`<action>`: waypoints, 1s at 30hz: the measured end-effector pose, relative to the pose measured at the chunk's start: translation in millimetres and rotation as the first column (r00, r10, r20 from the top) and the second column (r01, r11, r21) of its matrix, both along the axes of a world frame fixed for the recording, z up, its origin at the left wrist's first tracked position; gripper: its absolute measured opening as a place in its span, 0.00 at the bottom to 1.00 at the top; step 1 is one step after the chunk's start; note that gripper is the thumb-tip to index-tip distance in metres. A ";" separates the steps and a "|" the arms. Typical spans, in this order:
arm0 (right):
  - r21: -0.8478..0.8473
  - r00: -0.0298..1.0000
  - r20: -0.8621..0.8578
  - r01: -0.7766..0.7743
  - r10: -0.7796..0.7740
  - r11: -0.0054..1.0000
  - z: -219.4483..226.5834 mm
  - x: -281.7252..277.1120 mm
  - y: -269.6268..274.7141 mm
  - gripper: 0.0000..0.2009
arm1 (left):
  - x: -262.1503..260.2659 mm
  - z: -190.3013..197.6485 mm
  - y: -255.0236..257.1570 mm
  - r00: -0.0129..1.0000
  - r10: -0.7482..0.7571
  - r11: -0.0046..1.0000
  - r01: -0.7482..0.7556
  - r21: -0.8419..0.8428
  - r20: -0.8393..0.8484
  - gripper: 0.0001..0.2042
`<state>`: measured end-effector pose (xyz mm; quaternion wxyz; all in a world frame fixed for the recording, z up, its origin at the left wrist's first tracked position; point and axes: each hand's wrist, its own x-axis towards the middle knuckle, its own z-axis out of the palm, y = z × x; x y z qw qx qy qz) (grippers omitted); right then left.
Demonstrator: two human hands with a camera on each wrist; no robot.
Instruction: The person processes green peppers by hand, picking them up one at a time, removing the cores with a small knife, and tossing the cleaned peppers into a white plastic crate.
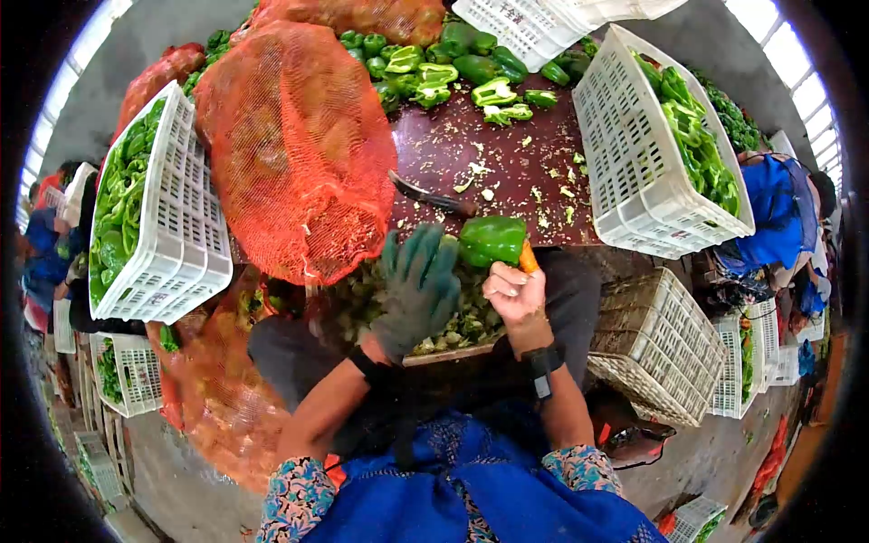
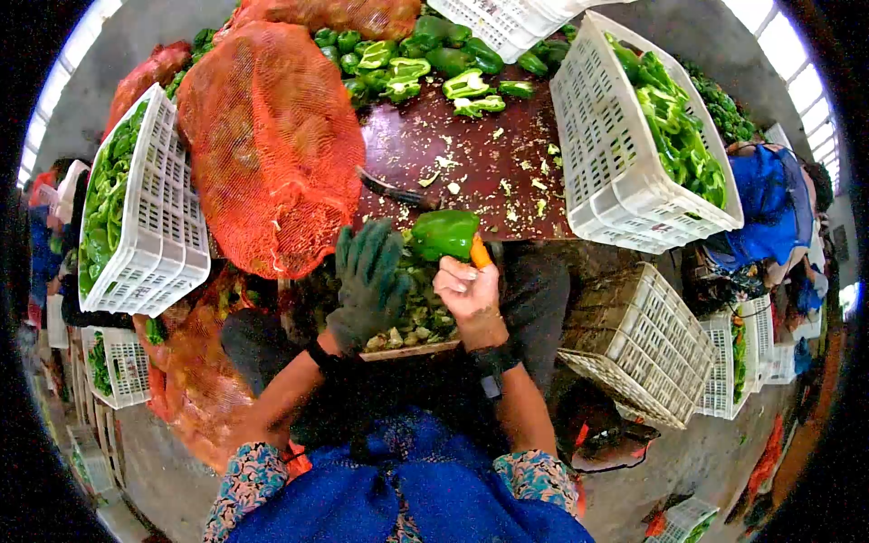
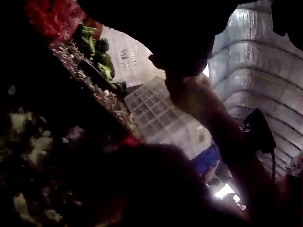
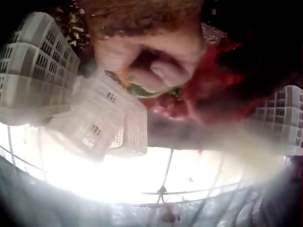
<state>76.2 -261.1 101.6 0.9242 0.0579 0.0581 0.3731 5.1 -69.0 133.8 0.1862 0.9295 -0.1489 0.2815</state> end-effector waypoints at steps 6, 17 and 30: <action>-0.062 0.985 0.135 0.117 -0.108 0.991 35.2 -3.0 -26.7 0.12 | 7.2 -23.4 2.9 0.997 0.011 0.997 -0.004 0.078 -0.080 0.22; -0.033 0.384 0.780 0.813 0.494 -0.582 209.0 235.4 -223.1 0.15 | -20.3 -54.7 35.9 0.937 -0.056 0.994 0.018 -0.112 -0.345 0.16; -0.322 0.320 0.657 0.938 0.683 -0.129 -38.1 290.9 67.5 0.17 | -2.6 -91.6 56.4 0.804 -0.283 0.868 -0.017 -0.496 -0.523 0.17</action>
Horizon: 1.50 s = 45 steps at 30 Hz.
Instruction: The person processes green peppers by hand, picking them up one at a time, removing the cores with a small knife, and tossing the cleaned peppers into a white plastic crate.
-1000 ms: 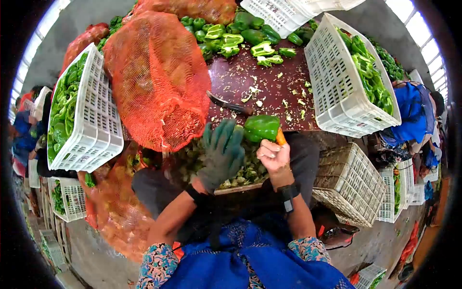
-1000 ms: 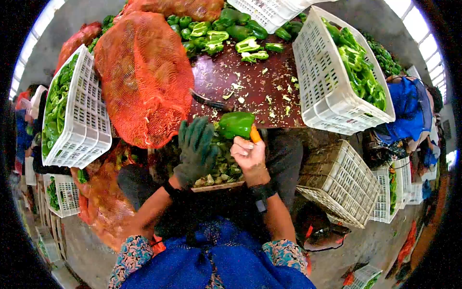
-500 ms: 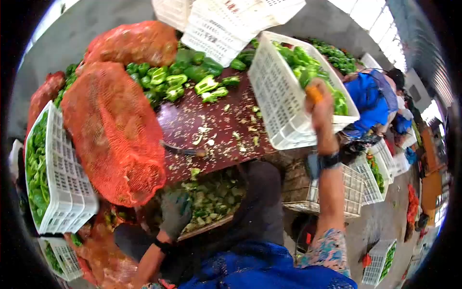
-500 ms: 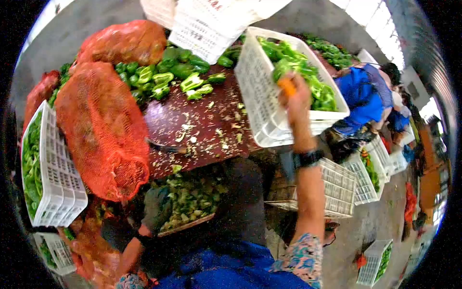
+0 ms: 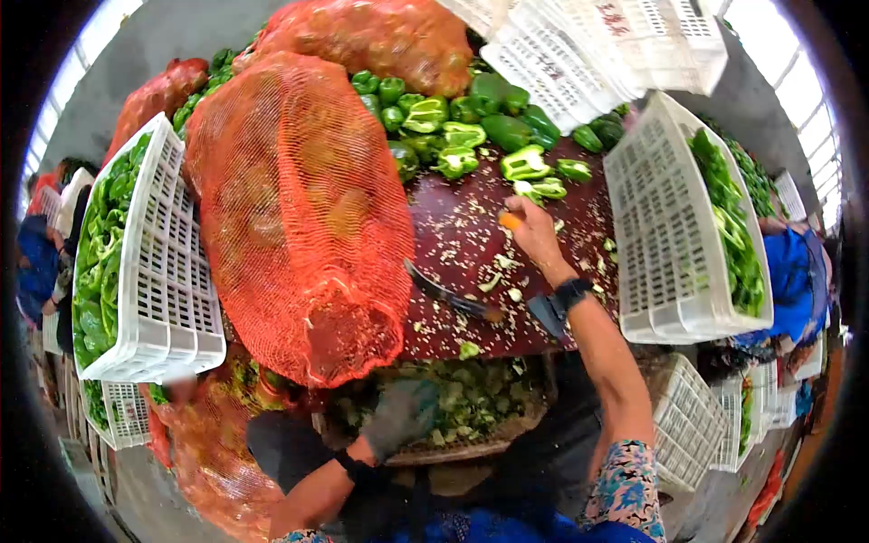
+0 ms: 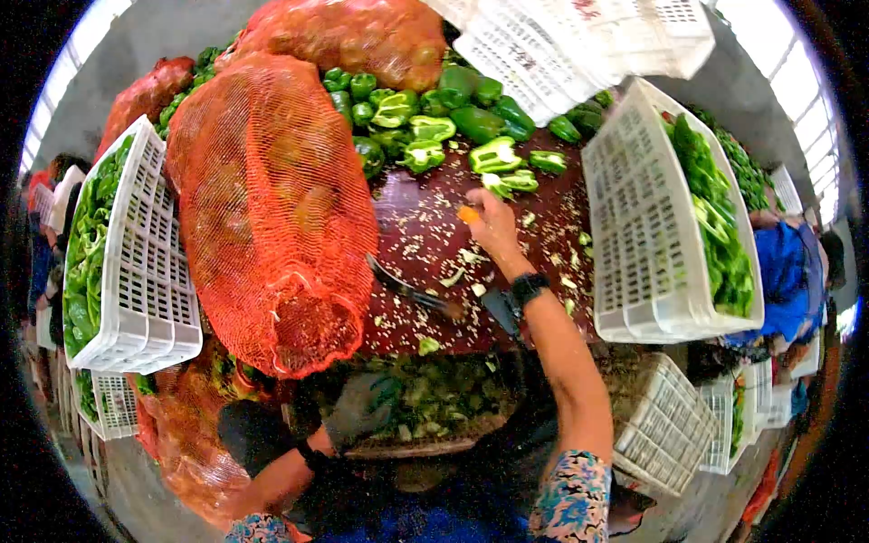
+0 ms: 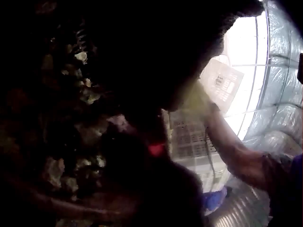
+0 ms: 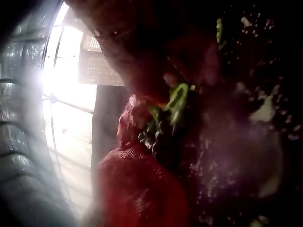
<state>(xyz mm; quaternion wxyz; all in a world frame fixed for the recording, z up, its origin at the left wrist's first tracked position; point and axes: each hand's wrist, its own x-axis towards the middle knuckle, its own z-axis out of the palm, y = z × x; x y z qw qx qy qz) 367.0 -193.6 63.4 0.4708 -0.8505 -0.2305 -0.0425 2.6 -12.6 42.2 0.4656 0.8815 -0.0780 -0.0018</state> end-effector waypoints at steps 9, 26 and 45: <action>-0.570 0.987 0.094 0.159 -0.128 0.806 -16.5 98.7 147.0 0.37 | -0.5 -21.1 20.8 0.964 0.094 0.962 -0.152 -0.228 -0.248 0.20; -0.282 0.773 0.189 -0.548 0.606 0.787 42.5 -265.3 85.0 0.25 | 3.3 20.9 32.0 0.993 0.079 -0.070 0.091 -0.993 0.085 0.38; -0.171 0.814 0.318 -0.454 0.485 0.875 27.6 -317.2 108.2 0.10 | -32.1 -10.5 31.1 0.888 0.443 0.505 -0.135 -0.853 0.123 0.34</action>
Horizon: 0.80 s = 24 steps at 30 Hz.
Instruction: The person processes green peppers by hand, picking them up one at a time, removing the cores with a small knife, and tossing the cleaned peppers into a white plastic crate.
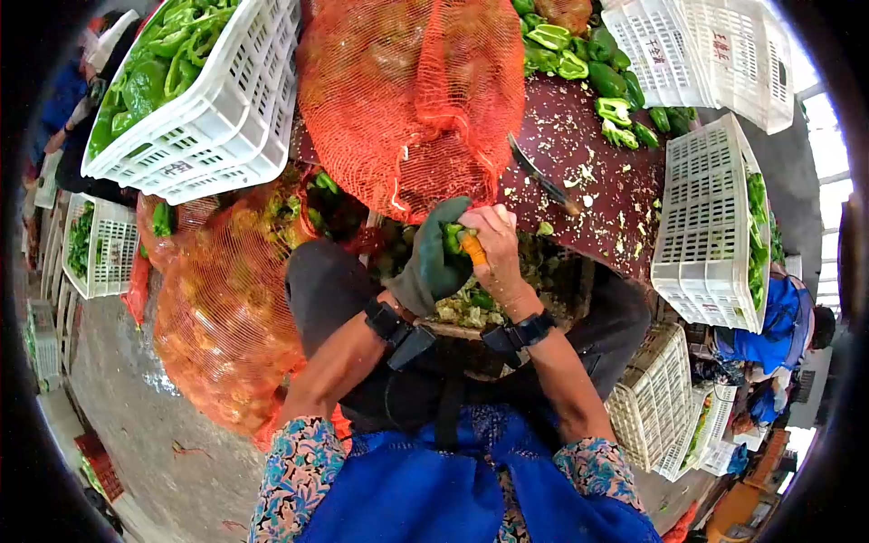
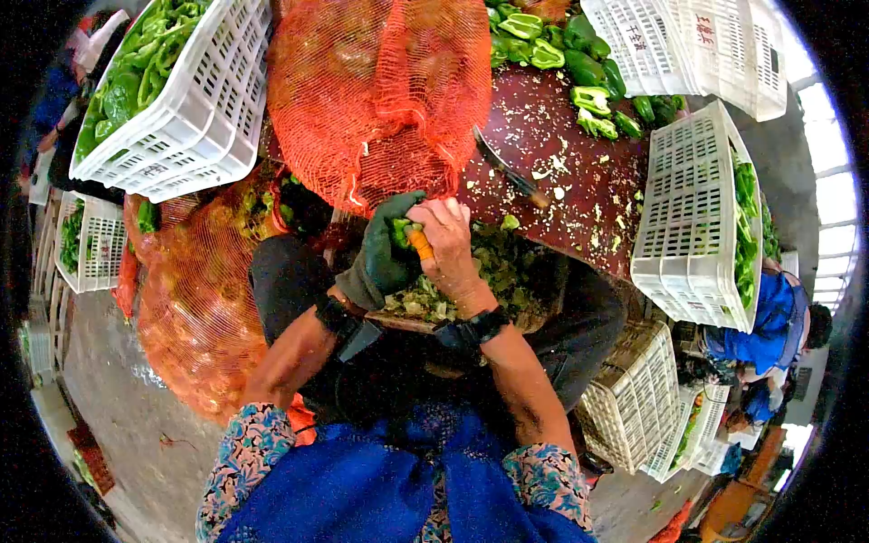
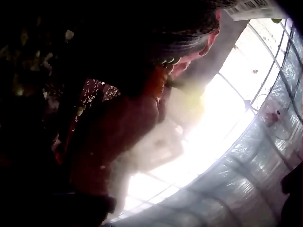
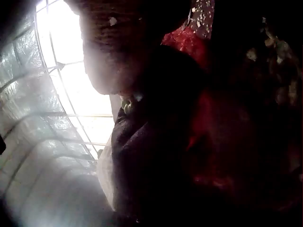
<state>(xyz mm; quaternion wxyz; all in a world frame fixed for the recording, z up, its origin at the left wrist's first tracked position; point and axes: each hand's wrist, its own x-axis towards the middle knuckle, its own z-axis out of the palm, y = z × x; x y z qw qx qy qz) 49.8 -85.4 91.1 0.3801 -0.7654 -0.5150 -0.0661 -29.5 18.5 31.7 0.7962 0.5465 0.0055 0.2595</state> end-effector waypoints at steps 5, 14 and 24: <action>0.097 0.989 -0.140 0.063 -0.049 0.993 -13.9 -5.8 2.0 0.15 | -1.1 -3.6 2.7 0.991 0.122 0.948 -0.131 0.290 0.050 0.34; 0.242 0.778 -0.628 0.235 -0.033 0.941 -78.4 21.7 4.5 0.14 | 14.2 8.1 0.0 0.937 -0.342 0.571 0.269 -0.776 0.073 0.20; 0.148 0.875 -0.281 0.445 -0.394 0.883 12.0 62.5 -11.1 0.10 | 25.4 36.5 12.4 0.894 -0.436 0.295 0.247 -0.923 0.100 0.22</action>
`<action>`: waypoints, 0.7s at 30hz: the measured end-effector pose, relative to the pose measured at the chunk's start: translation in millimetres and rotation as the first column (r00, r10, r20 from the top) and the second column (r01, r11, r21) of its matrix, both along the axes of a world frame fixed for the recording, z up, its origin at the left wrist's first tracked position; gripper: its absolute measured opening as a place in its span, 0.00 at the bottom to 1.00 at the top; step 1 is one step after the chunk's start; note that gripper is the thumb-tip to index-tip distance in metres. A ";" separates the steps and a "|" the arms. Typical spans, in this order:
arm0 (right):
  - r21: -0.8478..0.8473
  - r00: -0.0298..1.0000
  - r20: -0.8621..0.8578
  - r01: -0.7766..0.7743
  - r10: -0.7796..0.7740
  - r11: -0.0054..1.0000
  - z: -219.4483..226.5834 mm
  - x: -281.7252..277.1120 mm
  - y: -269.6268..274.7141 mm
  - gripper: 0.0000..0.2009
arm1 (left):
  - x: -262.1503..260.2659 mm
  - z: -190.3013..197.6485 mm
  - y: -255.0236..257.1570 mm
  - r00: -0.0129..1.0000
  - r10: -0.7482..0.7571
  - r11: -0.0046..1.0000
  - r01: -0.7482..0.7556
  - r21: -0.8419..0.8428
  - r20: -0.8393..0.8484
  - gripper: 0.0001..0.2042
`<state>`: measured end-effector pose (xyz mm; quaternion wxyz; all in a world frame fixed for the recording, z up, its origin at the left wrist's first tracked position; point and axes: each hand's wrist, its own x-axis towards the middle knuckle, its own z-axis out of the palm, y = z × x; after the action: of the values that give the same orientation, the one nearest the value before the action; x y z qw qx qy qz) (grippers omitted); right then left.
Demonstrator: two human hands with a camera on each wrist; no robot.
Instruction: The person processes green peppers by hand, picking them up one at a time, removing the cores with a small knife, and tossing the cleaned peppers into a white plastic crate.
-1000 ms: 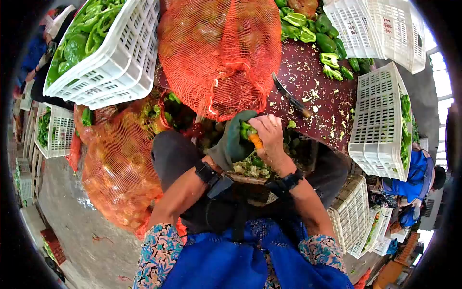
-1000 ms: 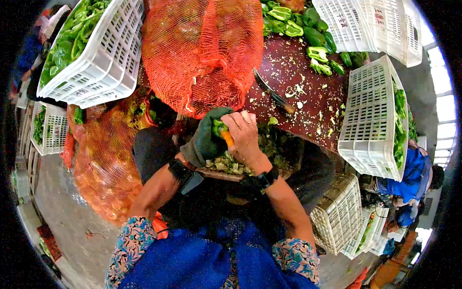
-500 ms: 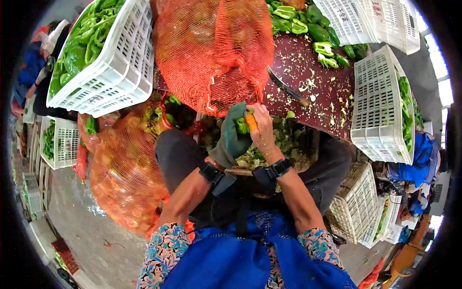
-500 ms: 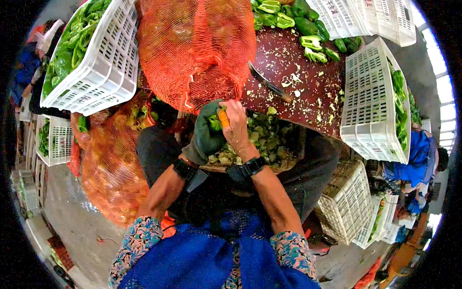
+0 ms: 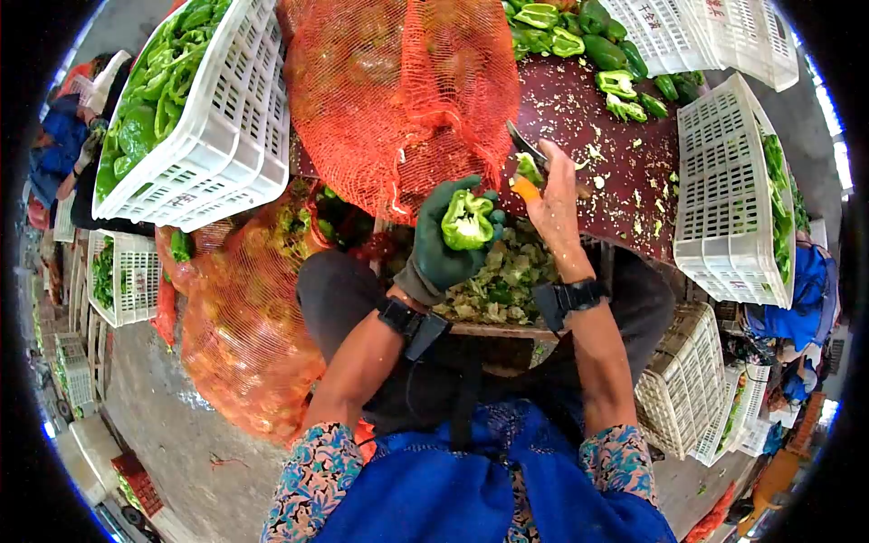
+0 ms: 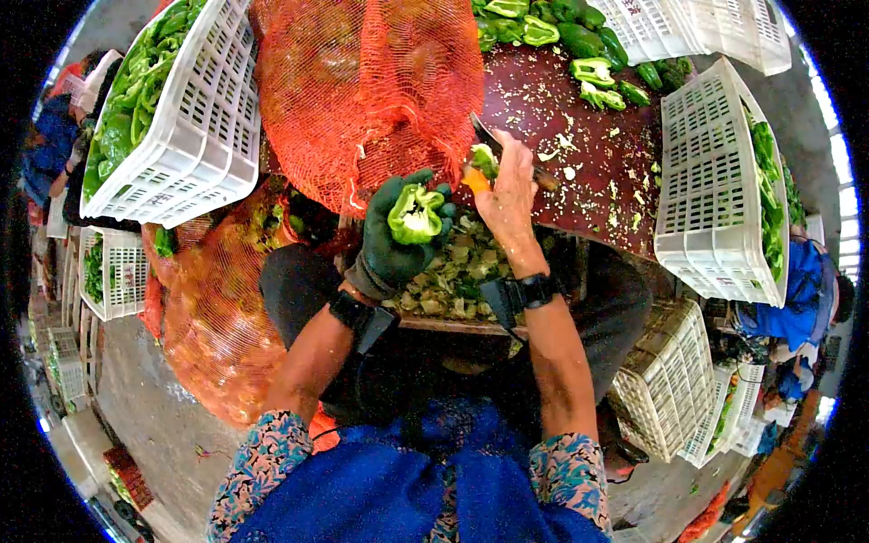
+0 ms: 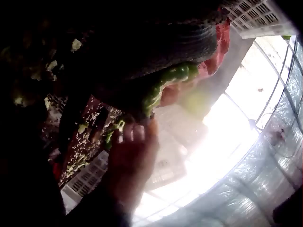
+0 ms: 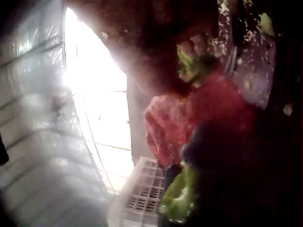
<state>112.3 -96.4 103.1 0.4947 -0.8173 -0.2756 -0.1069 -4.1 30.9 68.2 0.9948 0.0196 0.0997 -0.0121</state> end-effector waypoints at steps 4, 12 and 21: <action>-0.091 0.949 -0.076 -0.314 0.307 0.945 14.1 -22.7 -6.3 0.13 | 1.9 -4.5 -3.9 0.980 0.167 0.905 -0.195 0.377 0.106 0.24; -0.505 0.916 -0.027 -0.357 0.400 0.785 6.8 -51.5 3.7 0.13 | 1.6 -21.0 4.1 0.945 0.201 0.581 -0.327 0.746 0.257 0.22; 0.012 0.432 -0.771 -0.725 0.468 0.689 10.1 -21.9 11.1 0.10 | -1.6 -31.0 18.1 0.926 0.068 -0.223 -0.347 0.911 0.370 0.31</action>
<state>90.4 -85.3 113.2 0.4244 -0.7025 -0.3449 0.4555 -5.7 49.0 37.3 0.6095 0.7560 -0.0169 0.2381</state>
